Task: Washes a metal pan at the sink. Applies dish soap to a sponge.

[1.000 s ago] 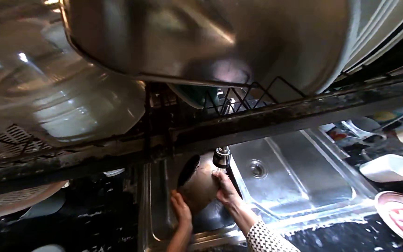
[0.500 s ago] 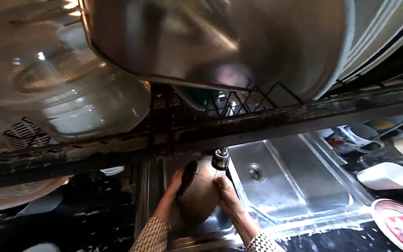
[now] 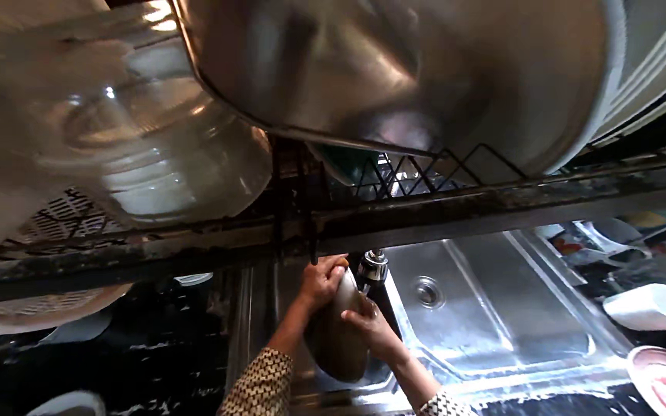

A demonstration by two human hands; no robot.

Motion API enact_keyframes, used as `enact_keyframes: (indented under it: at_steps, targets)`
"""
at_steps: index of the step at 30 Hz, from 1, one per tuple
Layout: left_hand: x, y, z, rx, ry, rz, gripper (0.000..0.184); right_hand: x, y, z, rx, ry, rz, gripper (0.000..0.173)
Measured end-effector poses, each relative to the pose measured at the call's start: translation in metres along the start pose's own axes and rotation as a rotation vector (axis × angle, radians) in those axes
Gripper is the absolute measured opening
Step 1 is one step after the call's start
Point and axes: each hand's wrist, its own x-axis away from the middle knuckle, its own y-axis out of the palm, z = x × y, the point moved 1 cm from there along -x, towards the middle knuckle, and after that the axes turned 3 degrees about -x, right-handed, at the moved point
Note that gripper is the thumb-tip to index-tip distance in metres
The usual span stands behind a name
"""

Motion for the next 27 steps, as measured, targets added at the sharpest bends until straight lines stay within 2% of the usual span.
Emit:
enact_keyframes:
  at_steps: [5, 7, 8, 11, 12, 14, 16, 19, 21, 23, 25, 27]
  targets:
    - [0.012, 0.027, 0.020, -0.095, 0.226, -0.117, 0.040, -0.004, -0.008, 0.016, -0.090, -0.105, -0.008, 0.044]
    - [-0.004, 0.017, 0.006, -0.117, 0.159, -0.197, 0.042, -0.005, -0.011, 0.017, -0.027, -0.057, -0.036, 0.053]
    - [-0.018, 0.004, 0.002, -0.069, 0.024, -0.235, 0.039, -0.005, -0.012, 0.012, 0.001, -0.021, -0.054, 0.058]
    - [-0.031, -0.041, -0.025, 0.152, -0.546, -0.300, 0.042, 0.001, -0.016, -0.003, -0.009, -0.001, -0.036, 0.071]
    - [-0.024, -0.045, -0.046, 0.187, -0.713, -0.274, 0.045, 0.002, -0.019, -0.007, -0.059, -0.026, -0.028, 0.069]
    - [0.006, -0.041, -0.096, 0.270, -0.979, -0.188, 0.048, -0.001, -0.027, -0.009, -0.186, -0.073, -0.004, 0.053]
    - [0.042, -0.031, -0.129, 0.430, -1.083, -0.081, 0.049, -0.011, -0.036, -0.003, -0.305, -0.088, 0.024, 0.045]
    - [0.074, -0.031, -0.142, 0.660, -1.154, -0.006, 0.055, -0.024, -0.043, 0.013, -0.358, -0.006, 0.146, 0.039]
    - [0.083, -0.040, -0.142, 0.740, -1.181, 0.021, 0.056, -0.034, -0.050, 0.028, -0.168, 0.037, 0.249, 0.034]
    - [0.083, -0.055, -0.135, 0.805, -1.180, 0.033, 0.055, -0.047, -0.061, 0.047, 0.056, 0.011, 0.300, 0.039]
    - [0.077, -0.073, -0.121, 0.860, -1.138, 0.018, 0.054, -0.055, -0.066, 0.060, 0.185, 0.005, 0.366, 0.041]
    - [0.068, -0.088, -0.094, 0.825, -1.042, 0.060, 0.044, -0.057, -0.061, 0.055, 0.256, 0.107, 0.414, 0.045]
